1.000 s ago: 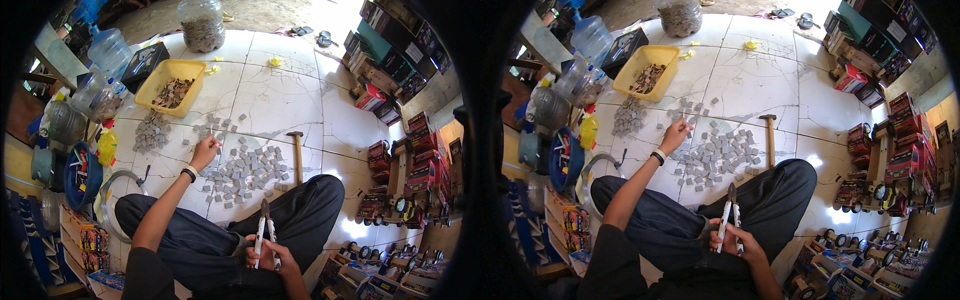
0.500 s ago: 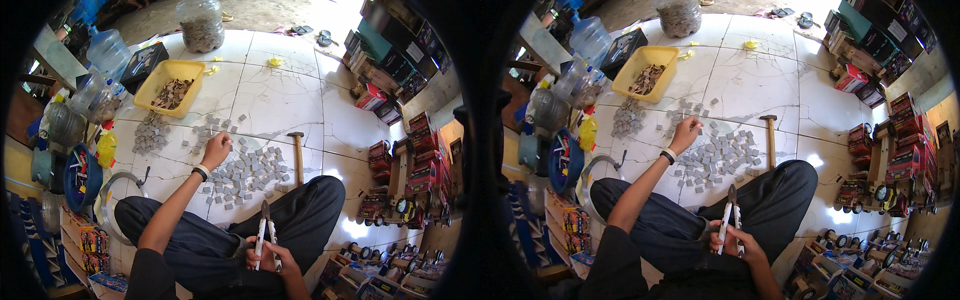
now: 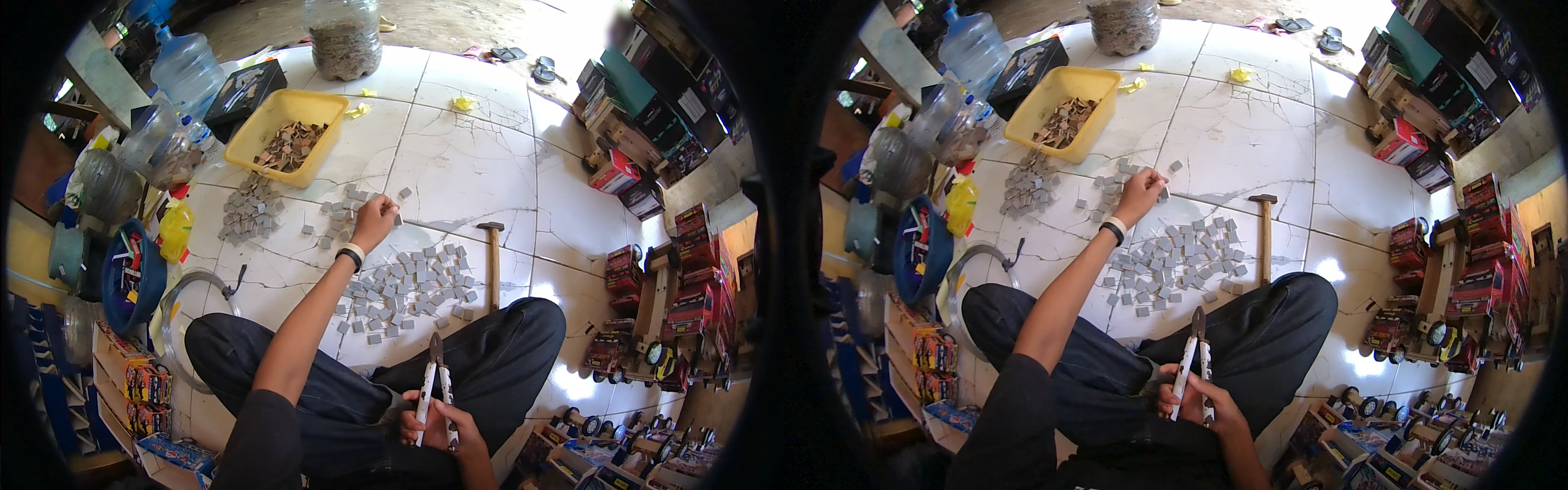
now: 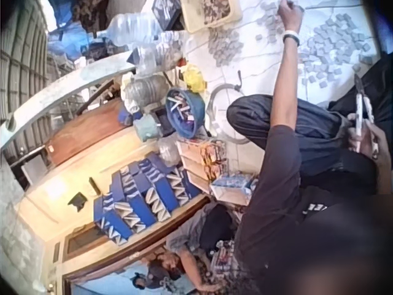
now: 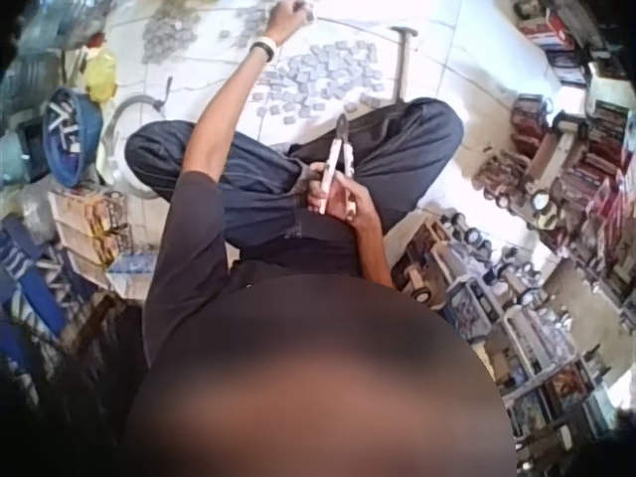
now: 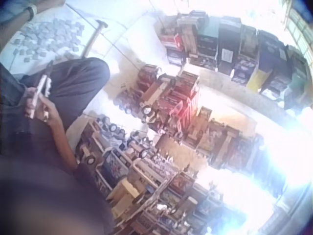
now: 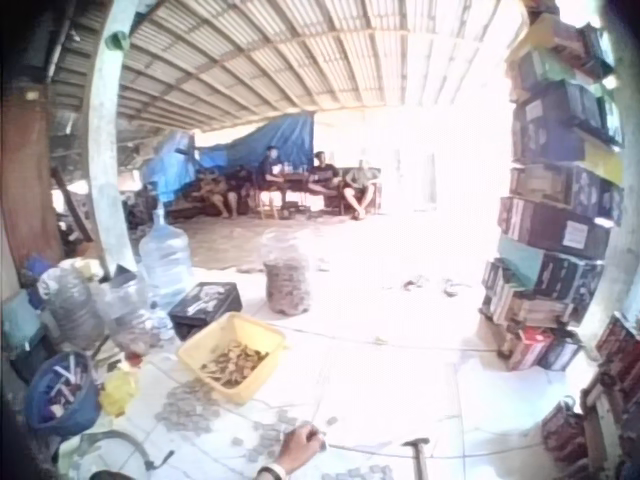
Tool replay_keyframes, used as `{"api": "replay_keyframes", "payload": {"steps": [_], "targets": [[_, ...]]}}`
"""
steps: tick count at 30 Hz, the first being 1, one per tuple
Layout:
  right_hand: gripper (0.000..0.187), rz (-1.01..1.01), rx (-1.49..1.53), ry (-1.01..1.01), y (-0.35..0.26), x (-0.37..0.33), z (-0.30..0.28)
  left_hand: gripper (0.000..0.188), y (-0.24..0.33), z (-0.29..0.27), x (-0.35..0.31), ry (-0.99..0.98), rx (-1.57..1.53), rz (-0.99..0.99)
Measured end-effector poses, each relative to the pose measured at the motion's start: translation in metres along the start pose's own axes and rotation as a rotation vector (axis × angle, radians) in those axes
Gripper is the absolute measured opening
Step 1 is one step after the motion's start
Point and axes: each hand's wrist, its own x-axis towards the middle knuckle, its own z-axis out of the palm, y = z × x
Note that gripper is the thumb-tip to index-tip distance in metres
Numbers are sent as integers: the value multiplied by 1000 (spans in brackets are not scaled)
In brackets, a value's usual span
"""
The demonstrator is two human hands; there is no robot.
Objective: The person sits cross-legged on a tiled floor and repeatedly picks up small gray metal pieces, trims them with pliers, and places them back on the floor. A hammer is used briefly to tap a piece. The person continues this cycle throughout the clip.
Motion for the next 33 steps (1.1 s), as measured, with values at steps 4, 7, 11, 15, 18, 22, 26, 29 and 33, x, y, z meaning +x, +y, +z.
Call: {"api": "replay_keyframes", "payload": {"steps": [4, 7, 11, 15, 18, 22, 26, 29, 33], "targets": [[51, -5, -3, 0, -1, -1, 0, 18, -14, -46, -12, 438, 23, 2], [51, 1, -11, 13, -1, -1, 2, 19, -28, -79, -42, 759, 216, -311], [50, 4, 26, -10, -1, 0, 4, 13, -46, -66, -62, 695, -62, -264], [49, 8, -15, 22, -2, -1, 3, 13, -54, -32, -42, 580, -364, -80], [49, 11, -4, 35, -1, -3, 1, 14, -46, -32, -29, 607, -414, -78], [49, -7, 20, 28, -2, -1, 7, 13, 3, -56, -25, 726, -237, -113], [52, 111, -175, 406, -14, 7, 36, 17, 81, -100, -46, 258, -545, -136], [59, 11, -580, 376, -29, 27, 65, 20, 129, -119, -88, 60, -401, -39], [74, -405, -1054, 322, -47, 65, 82, 21, 154, -118, -146, 8, -364, -37]]}}
